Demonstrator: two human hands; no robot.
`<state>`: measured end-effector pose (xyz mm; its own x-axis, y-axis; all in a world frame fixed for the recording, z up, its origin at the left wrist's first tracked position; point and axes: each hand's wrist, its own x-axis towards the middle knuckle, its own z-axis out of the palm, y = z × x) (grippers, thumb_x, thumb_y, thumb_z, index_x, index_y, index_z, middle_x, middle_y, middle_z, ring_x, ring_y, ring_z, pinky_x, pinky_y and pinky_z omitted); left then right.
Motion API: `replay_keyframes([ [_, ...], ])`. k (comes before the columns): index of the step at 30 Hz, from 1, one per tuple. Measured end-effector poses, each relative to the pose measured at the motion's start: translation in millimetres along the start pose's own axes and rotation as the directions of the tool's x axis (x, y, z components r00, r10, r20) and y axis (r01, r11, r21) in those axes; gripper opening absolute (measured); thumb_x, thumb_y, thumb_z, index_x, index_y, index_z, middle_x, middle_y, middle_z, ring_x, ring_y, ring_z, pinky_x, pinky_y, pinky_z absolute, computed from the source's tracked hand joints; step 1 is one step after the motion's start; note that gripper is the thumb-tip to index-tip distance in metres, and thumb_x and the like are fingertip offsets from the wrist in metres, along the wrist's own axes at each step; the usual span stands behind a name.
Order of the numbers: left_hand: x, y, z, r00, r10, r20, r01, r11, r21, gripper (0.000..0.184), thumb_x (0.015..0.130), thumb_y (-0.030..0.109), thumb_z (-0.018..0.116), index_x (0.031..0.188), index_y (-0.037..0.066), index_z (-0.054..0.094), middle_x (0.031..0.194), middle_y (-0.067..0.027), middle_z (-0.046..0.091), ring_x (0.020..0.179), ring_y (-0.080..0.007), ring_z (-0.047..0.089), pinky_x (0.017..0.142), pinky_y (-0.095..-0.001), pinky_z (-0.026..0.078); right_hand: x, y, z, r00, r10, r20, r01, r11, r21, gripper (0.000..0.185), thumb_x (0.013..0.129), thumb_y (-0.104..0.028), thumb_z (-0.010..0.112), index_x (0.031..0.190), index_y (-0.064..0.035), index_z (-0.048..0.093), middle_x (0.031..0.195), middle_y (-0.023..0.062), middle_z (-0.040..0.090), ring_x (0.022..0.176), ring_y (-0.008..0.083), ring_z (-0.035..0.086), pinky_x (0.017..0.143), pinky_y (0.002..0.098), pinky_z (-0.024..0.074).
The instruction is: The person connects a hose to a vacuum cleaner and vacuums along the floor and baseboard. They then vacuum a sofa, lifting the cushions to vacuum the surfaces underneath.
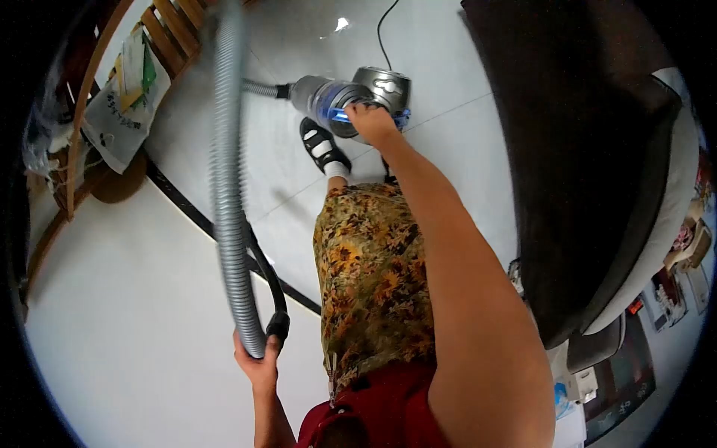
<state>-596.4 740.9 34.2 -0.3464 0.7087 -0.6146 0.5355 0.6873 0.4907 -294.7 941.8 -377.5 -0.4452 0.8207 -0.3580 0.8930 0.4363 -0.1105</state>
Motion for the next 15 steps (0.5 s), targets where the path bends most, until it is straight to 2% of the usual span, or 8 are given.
replay_keyframes([
  [1,-3.2,-8.7,3.8,0.996,-0.059,-0.064,0.056,0.997,-0.046,0.057,0.077,0.010,0.076,0.127,-0.005,0.053,0.101,-0.0095,0.065,0.085,-0.0158,0.062,0.082,-0.0298,0.050,1.2,-4.5,4.7,0.995,-0.018,-0.098,0.020,1.000,0.019,0.045,0.083,-0.012,0.064,0.124,-0.0089,0.049,0.098,0.0106,0.064,0.079,0.0262,0.069,0.064,0.0349,0.0570],
  [3,-10.9,-30.7,7.7,0.990,-0.117,-0.080,0.118,0.993,0.002,0.050,0.081,0.012,0.073,0.123,-0.004,0.052,0.088,-0.0054,0.061,0.076,-0.0128,0.055,0.072,-0.0279,0.048,1.7,-13.9,6.3,0.999,-0.031,0.034,0.029,0.999,0.045,0.043,0.082,-0.011,0.065,0.123,-0.0119,0.050,0.104,0.0105,0.062,0.085,0.0271,0.068,0.073,0.0375,0.0560],
  [5,-9.2,-66.1,17.2,0.985,-0.107,-0.136,0.102,0.994,-0.045,0.042,0.084,0.009,0.069,0.120,-0.002,0.052,0.082,-0.0045,0.059,0.070,-0.0124,0.055,0.066,-0.0272,0.047,11.3,-14.8,0.7,0.998,0.023,0.065,-0.029,0.995,0.094,0.046,0.082,-0.011,0.066,0.126,-0.0130,0.051,0.111,0.0124,0.060,0.097,0.0281,0.065,0.082,0.0402,0.0530],
  [6,-6.8,-65.2,23.2,0.969,-0.205,-0.137,0.185,0.972,-0.148,0.037,0.085,0.009,0.068,0.117,-0.001,0.051,0.079,-0.0042,0.057,0.067,-0.0126,0.055,0.064,-0.0275,0.047,11.1,-15.9,4.5,0.995,0.048,0.090,-0.060,0.990,0.129,0.048,0.081,-0.010,0.066,0.127,-0.0136,0.051,0.115,0.0134,0.059,0.103,0.0287,0.064,0.087,0.0415,0.0515],
  [9,-0.3,-70.6,38.7,0.906,-0.405,-0.121,0.347,0.876,-0.336,0.030,0.087,0.008,0.067,0.112,0.001,0.051,0.074,-0.0036,0.055,0.060,-0.0127,0.055,0.058,-0.0278,0.047,-6.9,-12.4,10.7,0.967,0.218,-0.132,-0.153,0.911,0.382,0.054,0.083,-0.009,0.066,0.134,-0.0143,0.049,0.128,0.0159,0.052,0.121,0.0291,0.053,0.099,0.0422,0.0441],
  [10,0.9,-83.7,39.6,0.896,-0.424,-0.128,0.369,0.874,-0.315,0.031,0.087,0.007,0.067,0.112,0.001,0.051,0.073,-0.0036,0.055,0.058,-0.0126,0.055,0.057,-0.0276,0.047,-13.8,-10.6,13.9,0.952,0.299,-0.059,-0.243,0.861,0.446,0.060,0.083,-0.008,0.065,0.139,-0.0138,0.046,0.134,0.0161,0.047,0.128,0.0291,0.046,0.102,0.0415,0.0421],
  [13,4.7,-109.3,33.0,0.870,-0.470,-0.150,0.424,0.868,-0.258,0.034,0.087,0.009,0.070,0.113,-0.001,0.051,0.072,-0.0037,0.056,0.058,-0.0129,0.057,0.056,-0.0286,0.048,-51.8,-12.4,11.9,0.893,0.449,0.009,-0.410,0.806,0.427,0.056,0.085,-0.009,0.064,0.138,-0.0123,0.046,0.136,0.0151,0.047,0.127,0.0307,0.047,0.103,0.0410,0.0421],
  [15,-1.4,-138.7,30.8,0.861,-0.481,-0.165,0.441,0.868,-0.227,0.034,0.087,0.009,0.070,0.113,-0.001,0.051,0.072,-0.0040,0.057,0.058,-0.0133,0.058,0.056,-0.0292,0.049,-81.5,-3.6,40.2,0.870,0.442,0.217,-0.492,0.806,0.328,0.061,0.086,-0.013,0.066,0.142,-0.0125,0.042,0.134,0.0167,0.048,0.124,0.0331,0.050,0.101,0.0437,0.0450],
])
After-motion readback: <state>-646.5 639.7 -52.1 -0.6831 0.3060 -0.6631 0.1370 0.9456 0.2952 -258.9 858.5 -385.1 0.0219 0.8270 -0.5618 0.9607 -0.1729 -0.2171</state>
